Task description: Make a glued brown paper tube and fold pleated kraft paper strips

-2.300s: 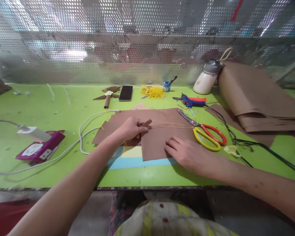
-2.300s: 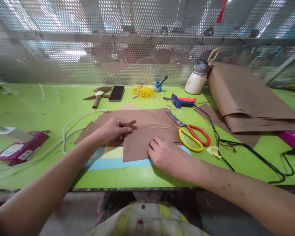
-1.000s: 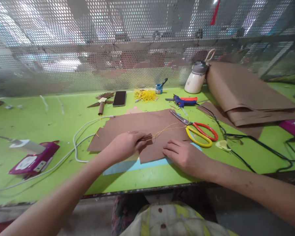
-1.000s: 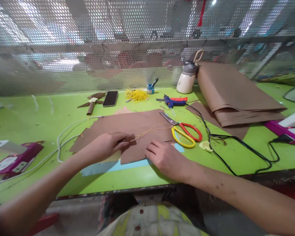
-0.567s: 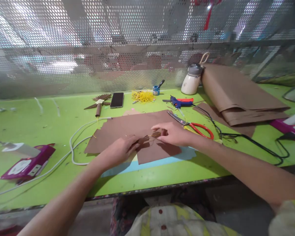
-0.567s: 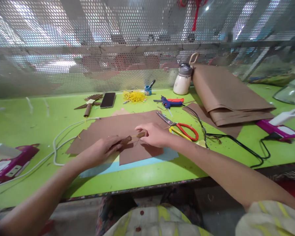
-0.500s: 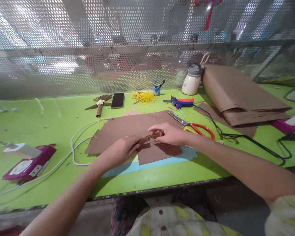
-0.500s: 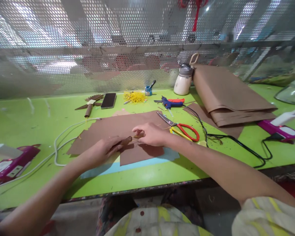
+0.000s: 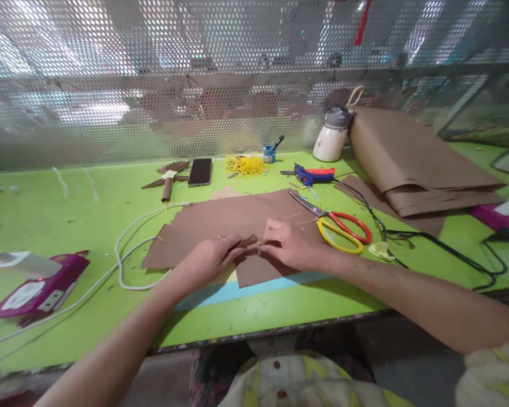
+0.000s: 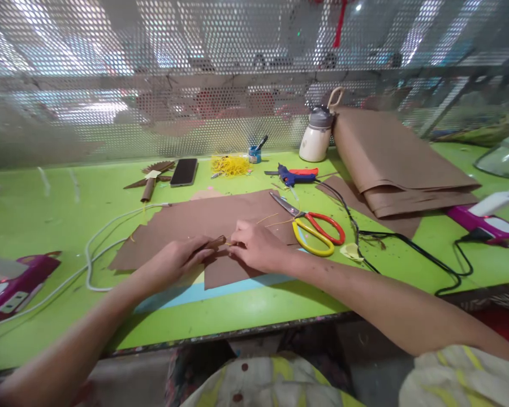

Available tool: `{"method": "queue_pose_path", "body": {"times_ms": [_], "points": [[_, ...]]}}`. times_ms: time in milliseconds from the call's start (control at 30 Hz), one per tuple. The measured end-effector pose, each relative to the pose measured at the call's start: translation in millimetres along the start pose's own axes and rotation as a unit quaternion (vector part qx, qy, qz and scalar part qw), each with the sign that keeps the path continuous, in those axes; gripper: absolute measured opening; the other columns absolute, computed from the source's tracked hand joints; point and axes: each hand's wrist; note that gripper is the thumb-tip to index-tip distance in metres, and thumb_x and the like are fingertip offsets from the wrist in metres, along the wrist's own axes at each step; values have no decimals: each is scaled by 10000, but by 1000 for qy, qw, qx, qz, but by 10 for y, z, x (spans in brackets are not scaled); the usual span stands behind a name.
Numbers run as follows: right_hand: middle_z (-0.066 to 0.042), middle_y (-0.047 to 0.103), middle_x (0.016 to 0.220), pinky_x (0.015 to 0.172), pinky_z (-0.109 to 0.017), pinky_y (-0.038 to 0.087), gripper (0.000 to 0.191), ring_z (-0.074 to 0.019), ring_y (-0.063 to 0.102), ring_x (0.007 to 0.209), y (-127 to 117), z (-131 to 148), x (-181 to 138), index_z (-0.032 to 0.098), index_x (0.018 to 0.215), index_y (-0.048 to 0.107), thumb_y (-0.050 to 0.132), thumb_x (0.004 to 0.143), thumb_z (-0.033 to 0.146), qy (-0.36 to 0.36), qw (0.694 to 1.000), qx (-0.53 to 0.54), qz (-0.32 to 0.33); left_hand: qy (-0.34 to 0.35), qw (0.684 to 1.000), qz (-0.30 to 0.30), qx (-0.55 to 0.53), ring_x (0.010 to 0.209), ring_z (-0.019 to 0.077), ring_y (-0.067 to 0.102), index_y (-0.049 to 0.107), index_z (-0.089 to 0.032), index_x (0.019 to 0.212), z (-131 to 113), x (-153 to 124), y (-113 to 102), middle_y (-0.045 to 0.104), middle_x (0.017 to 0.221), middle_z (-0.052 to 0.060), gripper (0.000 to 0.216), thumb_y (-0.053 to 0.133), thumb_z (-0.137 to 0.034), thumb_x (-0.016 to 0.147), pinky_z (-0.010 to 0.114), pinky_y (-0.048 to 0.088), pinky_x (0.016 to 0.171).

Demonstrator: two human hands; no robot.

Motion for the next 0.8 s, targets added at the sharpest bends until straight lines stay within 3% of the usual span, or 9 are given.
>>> {"method": "queue_pose_path", "body": {"times_ms": [133, 267, 400, 567, 700, 800], "points": [[-30, 622, 727, 629, -226, 407, 212, -119, 562, 676, -155, 6, -30, 135, 737, 686, 548, 882, 205, -4, 998, 37, 51, -10, 997, 15, 73, 692, 191, 651, 568, -209, 1131, 4, 9, 49, 697, 883, 55, 392, 279, -422, 974, 249, 407, 574], [-6, 640, 593, 529, -205, 391, 272, -100, 544, 544, -411, -27, -126, 126, 738, 695, 522, 889, 273, 62, 992, 56, 100, -11, 993, 22, 116, 635, 190, 635, 563, -202, 1096, -21, 20, 59, 689, 818, 49, 383, 265, -412, 977, 244, 344, 508], [-29, 691, 647, 563, -225, 415, 252, -123, 581, 576, -655, -165, -225, 132, 739, 715, 543, 854, 275, 86, 989, 32, 119, -14, 993, 24, 114, 599, 180, 622, 572, -200, 1050, -48, 19, 38, 679, 769, 46, 366, 277, -403, 975, 241, 331, 492], [-44, 744, 807, 652, -267, 453, 273, -175, 646, 714, -1004, -419, -344, 166, 828, 742, 508, 868, 300, 71, 987, -82, 122, -6, 998, 9, 60, 689, 182, 652, 579, -214, 1047, -52, 12, 30, 696, 843, 58, 364, 295, -428, 968, 241, 406, 574], [-44, 755, 879, 695, -293, 471, 237, -201, 668, 772, -1177, -592, -389, 201, 856, 756, 544, 838, 304, 104, 976, -132, 141, -8, 999, 5, 47, 709, 185, 657, 583, -218, 1048, -49, 12, 23, 703, 874, 58, 350, 316, -427, 962, 247, 425, 607], [-35, 751, 828, 649, -286, 465, 201, -193, 648, 702, -1268, -683, -364, 228, 900, 758, 641, 759, 310, 119, 971, -174, 114, -4, 997, 22, 69, 717, 199, 658, 580, -205, 1029, -52, 22, 7, 702, 876, 66, 349, 297, -399, 968, 253, 416, 589]]}}
Point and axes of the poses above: each hand's wrist, its own x-axis towards the middle knuckle, its own y-axis out of the palm, z = x × y
